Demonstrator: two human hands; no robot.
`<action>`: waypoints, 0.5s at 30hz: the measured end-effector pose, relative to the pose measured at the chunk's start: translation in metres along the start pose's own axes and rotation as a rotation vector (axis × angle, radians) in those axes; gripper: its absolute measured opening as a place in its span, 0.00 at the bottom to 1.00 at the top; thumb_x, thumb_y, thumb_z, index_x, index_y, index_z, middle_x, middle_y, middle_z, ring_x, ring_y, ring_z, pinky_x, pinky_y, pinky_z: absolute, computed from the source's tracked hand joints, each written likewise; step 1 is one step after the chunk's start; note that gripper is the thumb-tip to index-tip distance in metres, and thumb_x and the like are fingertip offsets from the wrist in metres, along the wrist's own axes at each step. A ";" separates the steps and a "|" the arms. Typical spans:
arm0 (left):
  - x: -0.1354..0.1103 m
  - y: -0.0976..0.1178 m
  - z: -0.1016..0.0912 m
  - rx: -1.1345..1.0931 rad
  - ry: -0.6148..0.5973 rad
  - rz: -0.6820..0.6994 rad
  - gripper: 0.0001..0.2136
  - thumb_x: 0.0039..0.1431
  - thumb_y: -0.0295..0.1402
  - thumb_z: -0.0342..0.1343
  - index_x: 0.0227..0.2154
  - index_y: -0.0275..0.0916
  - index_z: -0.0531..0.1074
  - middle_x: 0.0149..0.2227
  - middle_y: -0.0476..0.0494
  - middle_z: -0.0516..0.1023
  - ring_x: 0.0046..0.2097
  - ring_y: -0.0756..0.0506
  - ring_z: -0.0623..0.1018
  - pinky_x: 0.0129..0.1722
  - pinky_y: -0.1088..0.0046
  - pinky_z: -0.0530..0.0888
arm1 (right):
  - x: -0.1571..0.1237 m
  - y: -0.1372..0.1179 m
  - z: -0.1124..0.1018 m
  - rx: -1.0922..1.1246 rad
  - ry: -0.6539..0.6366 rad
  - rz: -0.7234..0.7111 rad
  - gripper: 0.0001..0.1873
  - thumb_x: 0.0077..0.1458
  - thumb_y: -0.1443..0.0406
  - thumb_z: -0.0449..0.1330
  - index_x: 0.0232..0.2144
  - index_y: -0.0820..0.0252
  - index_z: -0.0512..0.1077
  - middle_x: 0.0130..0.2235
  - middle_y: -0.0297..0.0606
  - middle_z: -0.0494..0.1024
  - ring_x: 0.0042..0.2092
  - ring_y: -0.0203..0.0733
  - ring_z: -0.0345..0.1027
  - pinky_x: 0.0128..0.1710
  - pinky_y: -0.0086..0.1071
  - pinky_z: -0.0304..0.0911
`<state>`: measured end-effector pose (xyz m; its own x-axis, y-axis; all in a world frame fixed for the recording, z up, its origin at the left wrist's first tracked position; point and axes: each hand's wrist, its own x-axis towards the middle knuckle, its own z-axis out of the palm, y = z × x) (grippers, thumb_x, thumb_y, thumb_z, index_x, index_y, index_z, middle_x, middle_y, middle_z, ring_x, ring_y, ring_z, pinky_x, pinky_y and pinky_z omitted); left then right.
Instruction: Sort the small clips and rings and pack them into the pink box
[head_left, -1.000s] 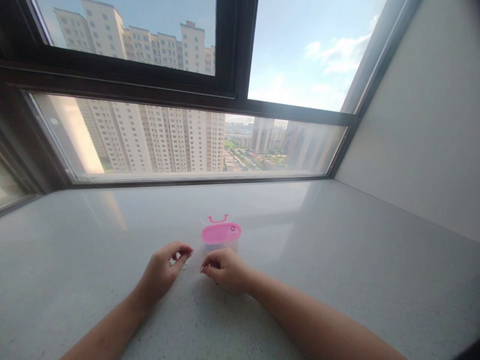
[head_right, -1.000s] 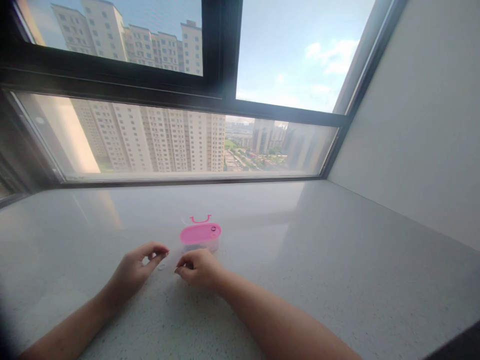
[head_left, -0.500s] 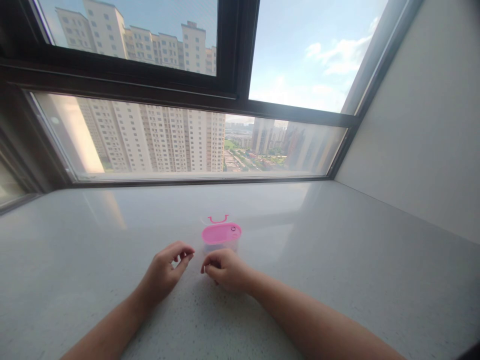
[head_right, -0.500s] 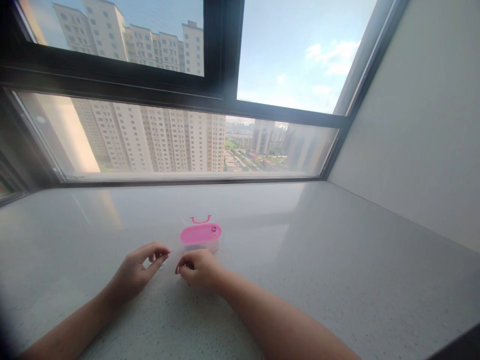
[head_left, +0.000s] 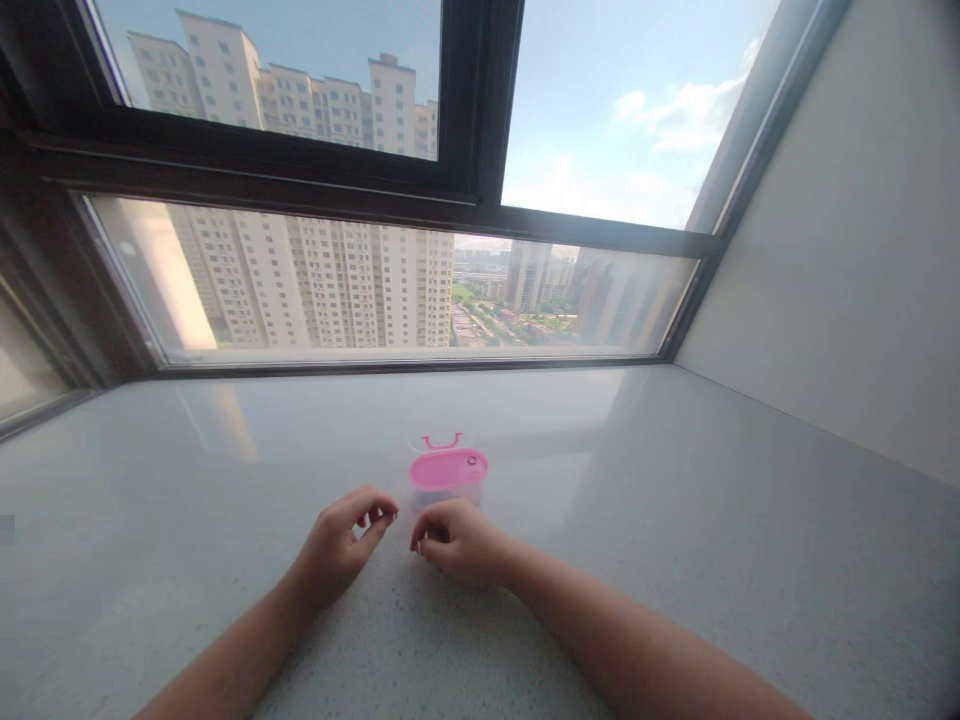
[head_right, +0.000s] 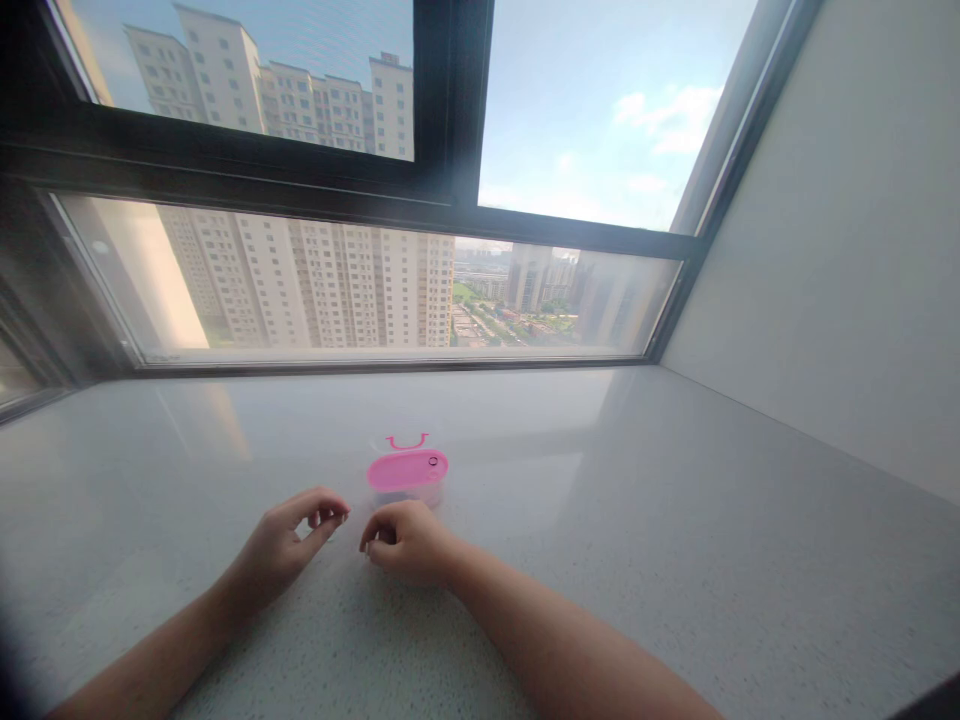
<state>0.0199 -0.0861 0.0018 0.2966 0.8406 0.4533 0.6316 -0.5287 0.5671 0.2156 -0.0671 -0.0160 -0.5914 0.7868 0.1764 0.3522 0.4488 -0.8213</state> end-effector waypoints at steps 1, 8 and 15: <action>0.000 0.000 0.001 -0.005 -0.008 0.009 0.04 0.55 0.29 0.50 0.28 0.39 0.70 0.27 0.50 0.72 0.30 0.50 0.70 0.31 0.76 0.66 | 0.000 0.000 0.000 -0.002 0.000 -0.004 0.12 0.42 0.74 0.52 0.28 0.65 0.74 0.18 0.27 0.62 0.21 0.27 0.53 0.19 0.21 0.47; 0.002 -0.002 0.002 -0.018 -0.022 0.033 0.04 0.55 0.28 0.50 0.26 0.39 0.69 0.27 0.49 0.70 0.30 0.50 0.69 0.30 0.76 0.66 | 0.001 0.000 0.000 -0.015 -0.002 0.003 0.10 0.43 0.73 0.54 0.29 0.65 0.74 0.19 0.28 0.63 0.22 0.27 0.53 0.20 0.21 0.48; 0.001 0.003 -0.001 0.008 -0.036 0.014 0.05 0.54 0.27 0.49 0.27 0.39 0.69 0.27 0.48 0.71 0.30 0.50 0.69 0.31 0.75 0.67 | 0.000 -0.002 0.000 -0.044 0.003 0.031 0.06 0.47 0.67 0.57 0.29 0.65 0.73 0.20 0.28 0.63 0.22 0.28 0.53 0.20 0.22 0.48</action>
<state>0.0214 -0.0867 0.0047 0.3311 0.8370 0.4356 0.6328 -0.5394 0.5554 0.2150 -0.0676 -0.0144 -0.5776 0.8019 0.1526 0.4021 0.4422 -0.8017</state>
